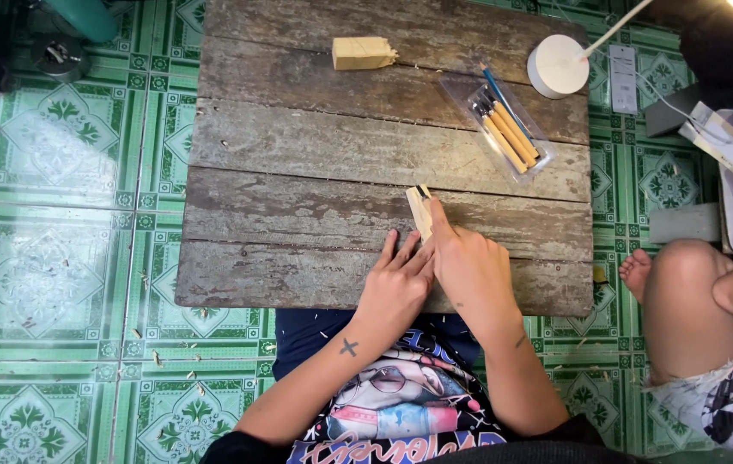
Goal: The person carves a small wooden block using a hand carving tool.
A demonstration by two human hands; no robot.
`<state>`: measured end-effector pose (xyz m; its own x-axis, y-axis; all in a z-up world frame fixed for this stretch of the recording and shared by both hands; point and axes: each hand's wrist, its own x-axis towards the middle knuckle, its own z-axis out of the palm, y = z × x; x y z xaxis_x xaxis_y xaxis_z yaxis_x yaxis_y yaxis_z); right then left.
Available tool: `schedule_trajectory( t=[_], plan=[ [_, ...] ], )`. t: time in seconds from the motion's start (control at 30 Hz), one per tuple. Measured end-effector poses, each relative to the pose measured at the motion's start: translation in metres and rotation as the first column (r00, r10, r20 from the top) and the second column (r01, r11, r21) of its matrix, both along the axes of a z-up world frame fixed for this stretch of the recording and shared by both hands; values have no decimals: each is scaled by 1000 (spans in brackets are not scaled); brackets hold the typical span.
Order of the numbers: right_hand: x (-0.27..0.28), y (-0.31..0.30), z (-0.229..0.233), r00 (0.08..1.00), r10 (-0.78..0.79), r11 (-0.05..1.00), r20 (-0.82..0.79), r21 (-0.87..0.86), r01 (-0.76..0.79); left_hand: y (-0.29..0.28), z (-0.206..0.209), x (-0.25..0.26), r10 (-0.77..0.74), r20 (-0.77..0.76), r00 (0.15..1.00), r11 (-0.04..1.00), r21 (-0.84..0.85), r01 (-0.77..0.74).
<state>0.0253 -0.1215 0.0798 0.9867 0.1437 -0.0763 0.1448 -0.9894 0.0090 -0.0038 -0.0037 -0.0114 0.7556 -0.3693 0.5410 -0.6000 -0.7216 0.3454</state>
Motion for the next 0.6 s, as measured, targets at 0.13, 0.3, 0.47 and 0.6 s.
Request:
schedule_trajectory(
  t=[0.13,0.3,0.47,0.6],
  plan=[
    [-21,-3,6,1000,-17,1000,15,-13,18,4,10,-1,0,-23,1000,1000,-16,-1],
    [-32,-12,4,1000,-6,999,22,-33,6,4,16,1,6,-17,1000,1000,1,-6],
    [-29,-16,-5,1000,10,1000,18,-22,-10,2,10,1,5,-10,1000,1000,11,-5],
    [-30,-13,-7,1000,8,1000,-5,25,-8,0,4,0,10,6,1000,1000,23,-10]
  ],
)
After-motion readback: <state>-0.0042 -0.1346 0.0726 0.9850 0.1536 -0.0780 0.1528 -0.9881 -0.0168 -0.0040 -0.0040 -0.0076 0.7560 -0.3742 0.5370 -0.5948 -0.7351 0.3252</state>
